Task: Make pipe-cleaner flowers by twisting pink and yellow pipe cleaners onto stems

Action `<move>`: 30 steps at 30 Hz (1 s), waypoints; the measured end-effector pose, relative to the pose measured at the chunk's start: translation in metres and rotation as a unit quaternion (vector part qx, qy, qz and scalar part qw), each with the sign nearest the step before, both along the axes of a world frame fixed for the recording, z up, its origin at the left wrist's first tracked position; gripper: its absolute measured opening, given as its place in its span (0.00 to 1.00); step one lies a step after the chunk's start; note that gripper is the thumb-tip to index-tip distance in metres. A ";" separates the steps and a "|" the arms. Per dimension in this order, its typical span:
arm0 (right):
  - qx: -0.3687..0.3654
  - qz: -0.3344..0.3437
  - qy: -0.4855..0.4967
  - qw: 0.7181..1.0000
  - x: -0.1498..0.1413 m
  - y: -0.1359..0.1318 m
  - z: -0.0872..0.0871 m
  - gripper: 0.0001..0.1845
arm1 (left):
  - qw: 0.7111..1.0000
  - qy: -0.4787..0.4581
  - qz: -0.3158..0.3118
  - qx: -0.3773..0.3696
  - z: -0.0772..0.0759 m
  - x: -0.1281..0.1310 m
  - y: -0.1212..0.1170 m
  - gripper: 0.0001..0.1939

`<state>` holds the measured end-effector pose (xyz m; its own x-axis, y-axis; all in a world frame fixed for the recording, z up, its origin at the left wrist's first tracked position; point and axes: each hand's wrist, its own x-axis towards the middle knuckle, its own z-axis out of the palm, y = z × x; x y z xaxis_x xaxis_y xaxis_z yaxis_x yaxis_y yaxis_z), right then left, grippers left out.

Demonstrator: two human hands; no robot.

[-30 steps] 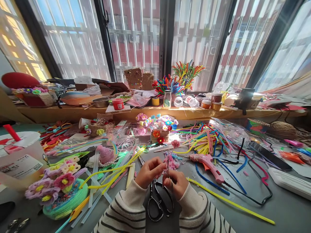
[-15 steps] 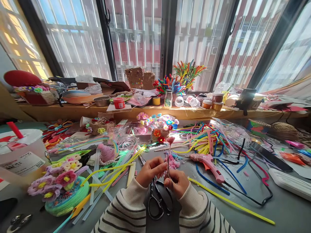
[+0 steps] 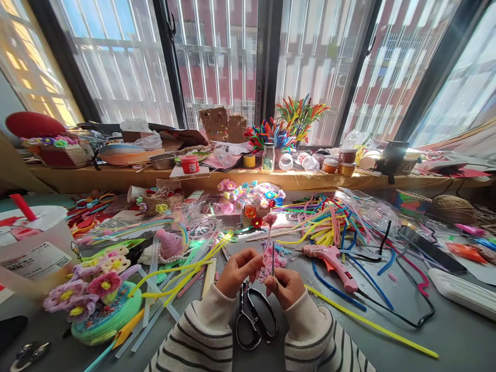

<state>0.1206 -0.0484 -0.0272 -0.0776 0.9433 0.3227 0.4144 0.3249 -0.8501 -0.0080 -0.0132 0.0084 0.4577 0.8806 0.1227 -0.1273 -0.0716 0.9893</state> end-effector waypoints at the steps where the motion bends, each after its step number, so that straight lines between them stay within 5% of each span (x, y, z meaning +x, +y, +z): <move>1: 0.001 0.010 -0.002 1.000 -0.001 -0.001 0.001 0.33 | 1.000 -0.001 0.000 0.000 0.000 0.000 0.000 0.17; 7: 0.011 0.044 -0.021 0.999 -0.007 -0.001 0.002 0.35 | 0.999 0.032 0.004 0.010 -0.003 -0.002 0.002 0.18; 16: -0.009 -0.021 -0.027 0.999 -0.002 0.004 -0.006 0.32 | 1.000 0.023 -0.014 0.001 -0.002 -0.001 0.001 0.17; 30: 0.010 0.072 -0.042 0.996 -0.005 -0.002 0.001 0.34 | 1.000 -0.022 -0.009 -0.016 -0.004 -0.001 0.002 0.15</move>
